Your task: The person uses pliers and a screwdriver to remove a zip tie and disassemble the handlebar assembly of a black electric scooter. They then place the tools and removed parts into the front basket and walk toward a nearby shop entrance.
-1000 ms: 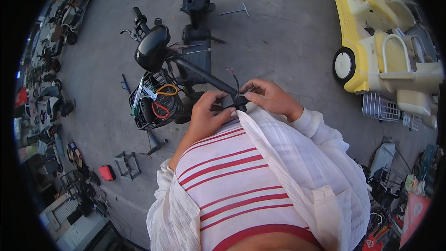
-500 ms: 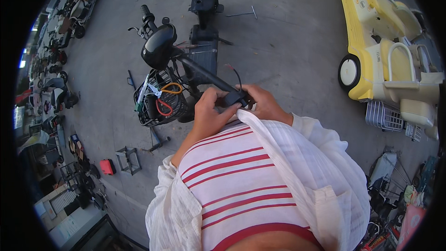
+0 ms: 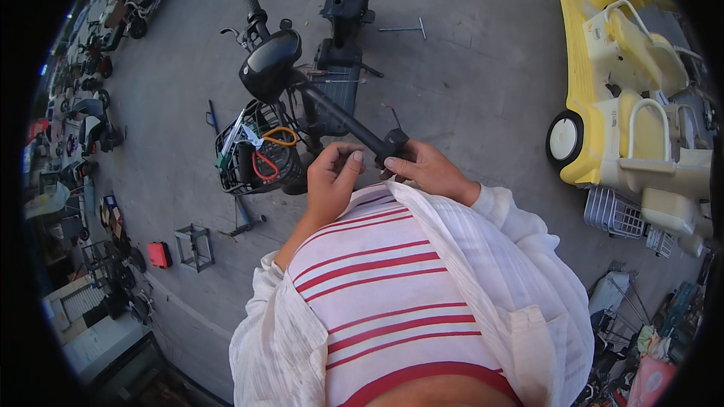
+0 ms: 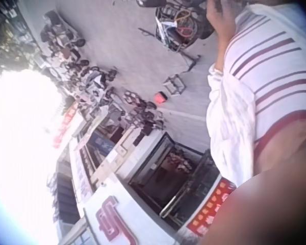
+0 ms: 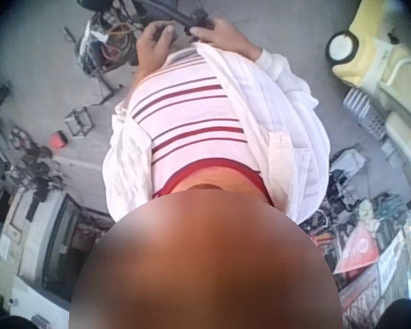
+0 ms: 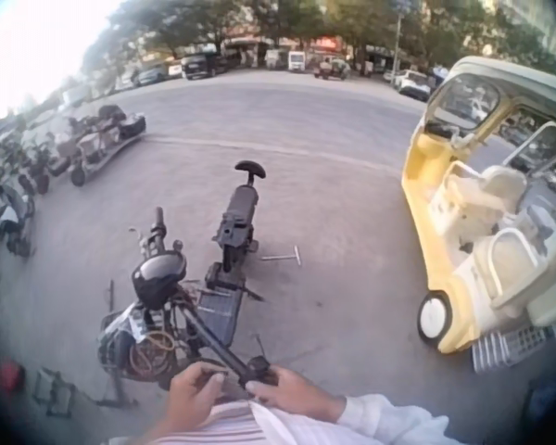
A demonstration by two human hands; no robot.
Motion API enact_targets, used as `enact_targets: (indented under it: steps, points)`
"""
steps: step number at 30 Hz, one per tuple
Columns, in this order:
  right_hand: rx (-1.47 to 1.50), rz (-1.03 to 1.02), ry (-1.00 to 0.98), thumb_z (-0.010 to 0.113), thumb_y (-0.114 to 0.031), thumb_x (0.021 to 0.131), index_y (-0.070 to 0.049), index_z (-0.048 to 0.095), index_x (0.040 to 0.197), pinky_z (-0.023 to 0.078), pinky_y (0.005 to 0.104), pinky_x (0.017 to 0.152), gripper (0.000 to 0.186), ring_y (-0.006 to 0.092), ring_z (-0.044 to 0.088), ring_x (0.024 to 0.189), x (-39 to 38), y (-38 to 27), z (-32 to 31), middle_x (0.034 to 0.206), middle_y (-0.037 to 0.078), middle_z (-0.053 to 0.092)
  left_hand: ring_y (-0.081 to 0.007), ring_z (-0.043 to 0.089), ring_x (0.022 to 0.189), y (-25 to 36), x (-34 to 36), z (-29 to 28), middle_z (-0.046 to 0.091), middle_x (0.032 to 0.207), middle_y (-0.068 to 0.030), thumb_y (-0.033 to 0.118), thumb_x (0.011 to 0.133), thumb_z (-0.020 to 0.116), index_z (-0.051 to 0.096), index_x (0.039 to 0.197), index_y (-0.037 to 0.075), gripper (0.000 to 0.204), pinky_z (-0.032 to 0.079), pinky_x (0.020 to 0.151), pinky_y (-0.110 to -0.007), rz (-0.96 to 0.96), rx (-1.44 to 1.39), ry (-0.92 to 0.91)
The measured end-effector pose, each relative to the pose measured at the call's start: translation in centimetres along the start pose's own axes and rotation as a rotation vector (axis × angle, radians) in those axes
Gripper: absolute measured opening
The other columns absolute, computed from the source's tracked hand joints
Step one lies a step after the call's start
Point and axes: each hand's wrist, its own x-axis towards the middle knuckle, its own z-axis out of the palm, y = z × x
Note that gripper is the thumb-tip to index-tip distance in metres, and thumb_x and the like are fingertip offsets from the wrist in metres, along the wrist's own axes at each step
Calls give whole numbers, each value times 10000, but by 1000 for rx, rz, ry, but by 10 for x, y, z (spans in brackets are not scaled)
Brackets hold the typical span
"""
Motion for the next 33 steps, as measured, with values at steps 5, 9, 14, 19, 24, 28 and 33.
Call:
enact_targets:
  steps: [5, 9, 14, 19, 24, 28, 33]
  points:
    - [-284, -23, -19, 637, -323, 890, 27, 551, 1111, 476, 305, 730, 423, 180, 592, 828, 8, -16, 4, 917, 113, 619, -97, 588, 743, -8, -5, -13, 622, 820, -41, 128, 953, 560, 605, 1004, -3, 148, 482, 688, -233, -72, -25, 67]
    - [-632, 17, 91, 607, -389, 890, 28, 574, 1039, 470, 332, 722, 444, 215, 592, 802, 9, -24, 12, 864, 136, 625, -93, 578, 735, -13, -14, -33, 615, 806, -38, 140, 957, 557, 605, 1003, -3, 158, 480, 683, -235, -67, -91, 139]
    - [-317, 2, 44, 555, -389, 931, 32, 610, 971, 484, 310, 743, 426, 174, 599, 746, 25, -18, 14, 813, 119, 672, -97, 577, 725, -23, -26, -49, 614, 800, -38, 146, 952, 567, 605, 1000, -7, 165, 480, 669, -239, -90, -130, 264]
    - [-179, 43, -150, 507, -424, 950, 27, 630, 936, 492, 298, 765, 468, 169, 619, 761, 53, -29, 5, 826, 122, 687, -77, 540, 674, -30, -39, -61, 604, 757, -21, 136, 945, 565, 601, 968, -14, 156, 444, 622, -229, -104, -138, 364]
    - [-131, 71, -169, 501, -446, 948, 41, 634, 924, 493, 296, 785, 505, 182, 628, 765, 77, -34, 12, 828, 140, 690, -82, 550, 680, -38, -47, -71, 606, 761, -25, 152, 948, 565, 606, 974, -6, 166, 454, 630, -231, -112, -159, 420]
    - [-134, 58, -189, 494, -469, 949, 30, 629, 940, 512, 290, 793, 518, 191, 645, 761, 97, -37, 16, 842, 152, 690, -96, 570, 688, -45, -52, -80, 614, 783, -35, 160, 952, 561, 611, 984, 1, 169, 477, 639, -239, -120, -158, 451]
    - [-104, 68, -170, 497, -443, 955, 37, 635, 934, 505, 285, 779, 500, 184, 635, 751, 110, -41, 20, 841, 148, 691, -88, 566, 683, -48, -51, -91, 610, 779, -28, 164, 951, 562, 611, 978, 8, 166, 474, 627, -236, -143, -142, 495]
